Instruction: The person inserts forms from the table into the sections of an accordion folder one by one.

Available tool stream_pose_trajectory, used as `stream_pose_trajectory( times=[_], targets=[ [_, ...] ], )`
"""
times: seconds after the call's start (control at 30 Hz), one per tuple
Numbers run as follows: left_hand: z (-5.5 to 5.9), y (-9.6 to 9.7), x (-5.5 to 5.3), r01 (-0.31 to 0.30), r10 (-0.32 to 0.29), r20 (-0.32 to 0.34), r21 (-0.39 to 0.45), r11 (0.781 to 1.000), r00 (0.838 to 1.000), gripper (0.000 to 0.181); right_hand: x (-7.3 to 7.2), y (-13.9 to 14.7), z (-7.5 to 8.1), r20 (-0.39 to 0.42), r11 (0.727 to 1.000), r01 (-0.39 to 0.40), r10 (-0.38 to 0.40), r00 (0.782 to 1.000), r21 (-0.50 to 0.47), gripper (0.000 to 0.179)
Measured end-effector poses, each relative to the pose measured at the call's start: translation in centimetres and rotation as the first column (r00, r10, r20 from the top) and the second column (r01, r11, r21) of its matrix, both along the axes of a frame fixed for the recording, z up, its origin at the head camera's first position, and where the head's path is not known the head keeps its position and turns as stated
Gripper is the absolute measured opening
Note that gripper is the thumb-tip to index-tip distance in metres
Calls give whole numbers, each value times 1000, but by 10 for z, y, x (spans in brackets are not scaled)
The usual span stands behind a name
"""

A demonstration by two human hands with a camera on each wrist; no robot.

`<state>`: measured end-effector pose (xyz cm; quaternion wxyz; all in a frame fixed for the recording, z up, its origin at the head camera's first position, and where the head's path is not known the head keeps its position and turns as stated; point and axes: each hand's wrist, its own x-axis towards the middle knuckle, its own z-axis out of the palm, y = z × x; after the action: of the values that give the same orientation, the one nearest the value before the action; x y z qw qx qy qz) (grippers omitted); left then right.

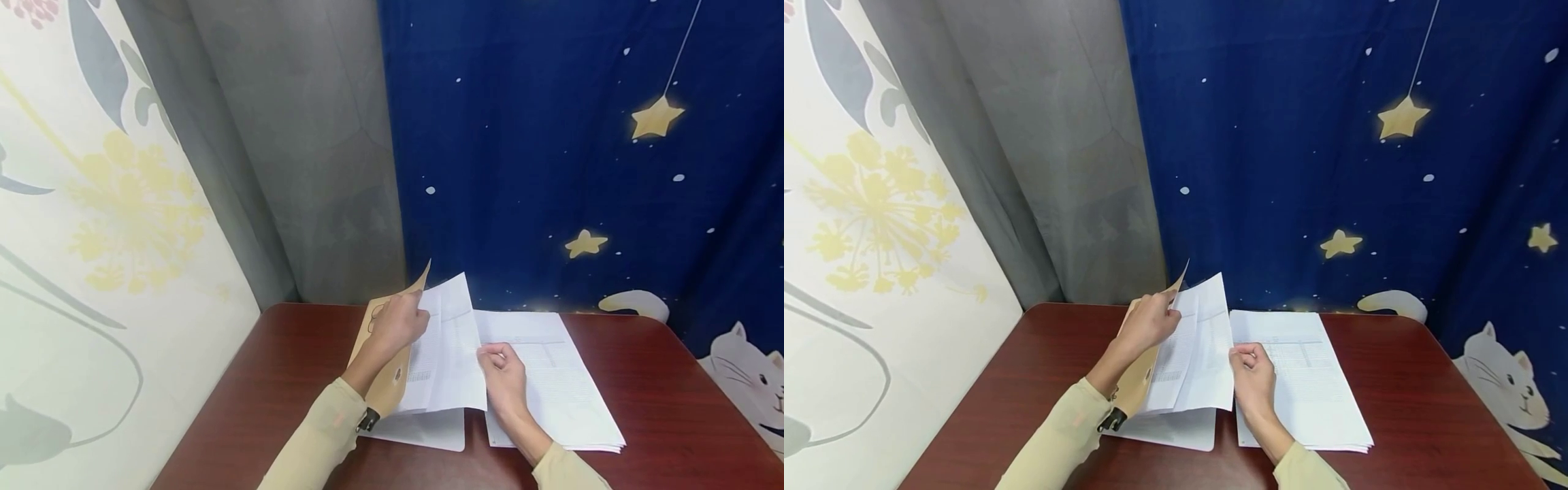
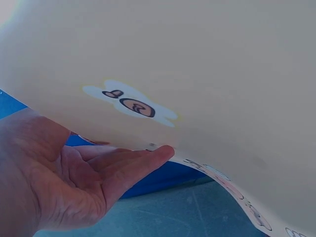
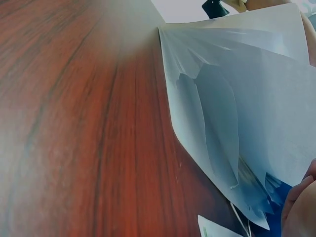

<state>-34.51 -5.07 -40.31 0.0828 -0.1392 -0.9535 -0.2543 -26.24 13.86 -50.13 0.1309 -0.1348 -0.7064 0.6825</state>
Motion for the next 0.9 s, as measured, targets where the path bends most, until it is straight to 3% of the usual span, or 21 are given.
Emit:
stream_pose_trajectory(
  times=[0.6,0.9],
  targets=[
    [0,1,-1,1,-1,22,6,1000,1000,55,3,-20,-5,13,999,-29,29,1000,27,22],
    [0,0,-1,1,-1,15,0,1000,1000,55,0,-33,-10,19,997,2,-3,1000,74,16]
  ],
)
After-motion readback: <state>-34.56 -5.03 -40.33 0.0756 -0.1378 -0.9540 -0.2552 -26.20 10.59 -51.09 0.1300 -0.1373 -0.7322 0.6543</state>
